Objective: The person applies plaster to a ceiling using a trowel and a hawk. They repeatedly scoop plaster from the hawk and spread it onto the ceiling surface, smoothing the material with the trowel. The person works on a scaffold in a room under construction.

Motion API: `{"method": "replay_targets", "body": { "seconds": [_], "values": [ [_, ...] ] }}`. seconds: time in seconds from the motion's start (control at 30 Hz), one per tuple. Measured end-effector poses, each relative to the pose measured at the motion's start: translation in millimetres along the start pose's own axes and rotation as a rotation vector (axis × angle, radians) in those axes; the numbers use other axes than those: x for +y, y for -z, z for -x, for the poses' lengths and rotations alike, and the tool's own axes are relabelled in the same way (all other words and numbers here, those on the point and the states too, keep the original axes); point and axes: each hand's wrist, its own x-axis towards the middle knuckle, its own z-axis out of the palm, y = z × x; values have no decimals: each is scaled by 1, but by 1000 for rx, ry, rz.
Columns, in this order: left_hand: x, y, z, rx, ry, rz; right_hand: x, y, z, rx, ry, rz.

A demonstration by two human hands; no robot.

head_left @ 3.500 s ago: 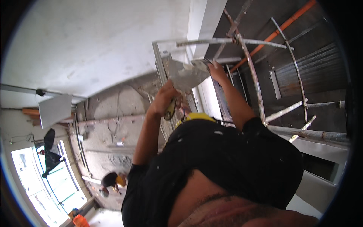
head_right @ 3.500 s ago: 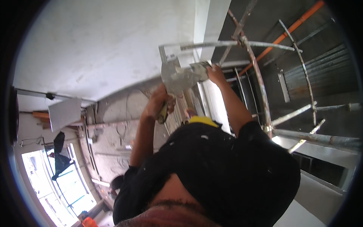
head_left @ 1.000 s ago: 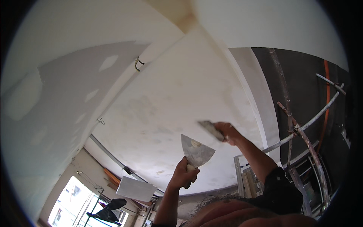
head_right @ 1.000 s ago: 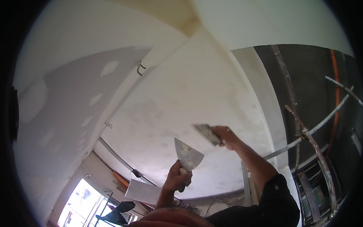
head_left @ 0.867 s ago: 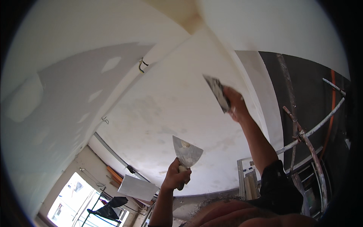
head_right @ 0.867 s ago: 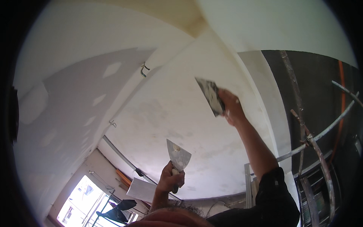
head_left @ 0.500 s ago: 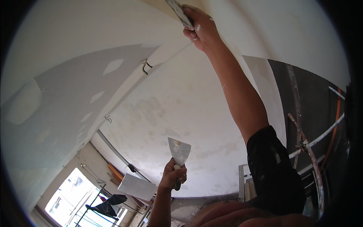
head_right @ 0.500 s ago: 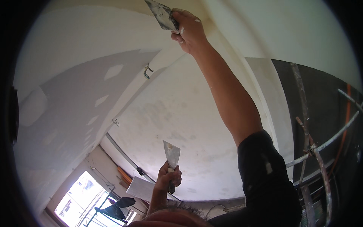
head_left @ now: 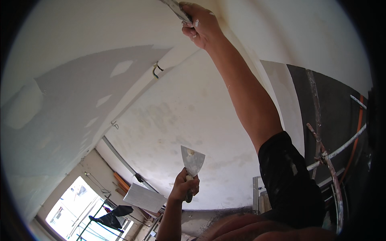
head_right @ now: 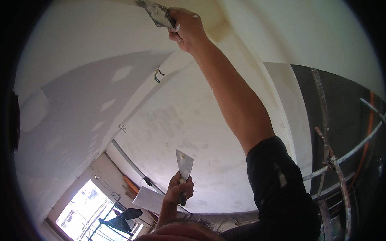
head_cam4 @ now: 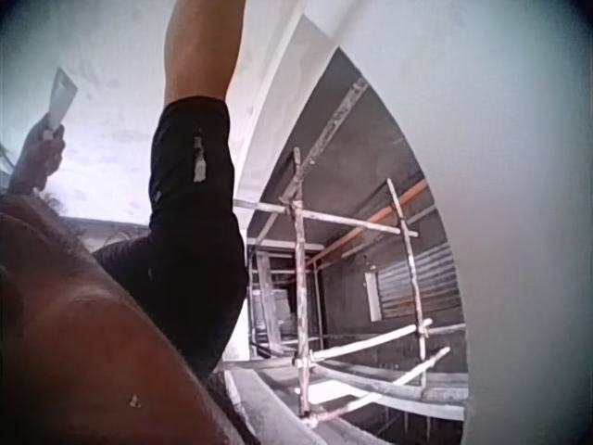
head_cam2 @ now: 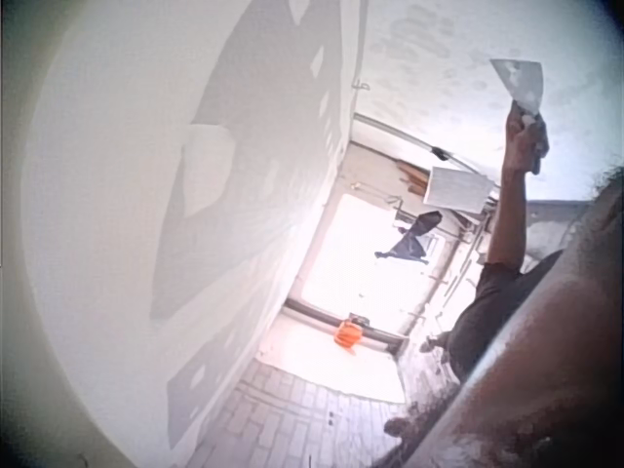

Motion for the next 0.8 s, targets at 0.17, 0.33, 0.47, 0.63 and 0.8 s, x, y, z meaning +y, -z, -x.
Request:
{"method": "replay_targets", "body": {
  "seconds": [0.17, 0.33, 0.47, 0.63, 0.8],
  "values": [
    [-1, 1, -1, -18, 17, 2, 0, -2, -1, -62, 18, 10],
    [-3, 0, -2, -24, 10, 34, 0, -6, -1, -69, 14, 0],
    [-4, 0, -2, -22, 17, 27, 2, -3, -4, -76, 26, 24],
    [-6, -1, -2, -26, 35, 43, -12, -11, -1, -221, 28, 48],
    [-24, 1, -4, 119, 10, 45, -53, -3, 52, -64, 306, 172]
  ]
}}
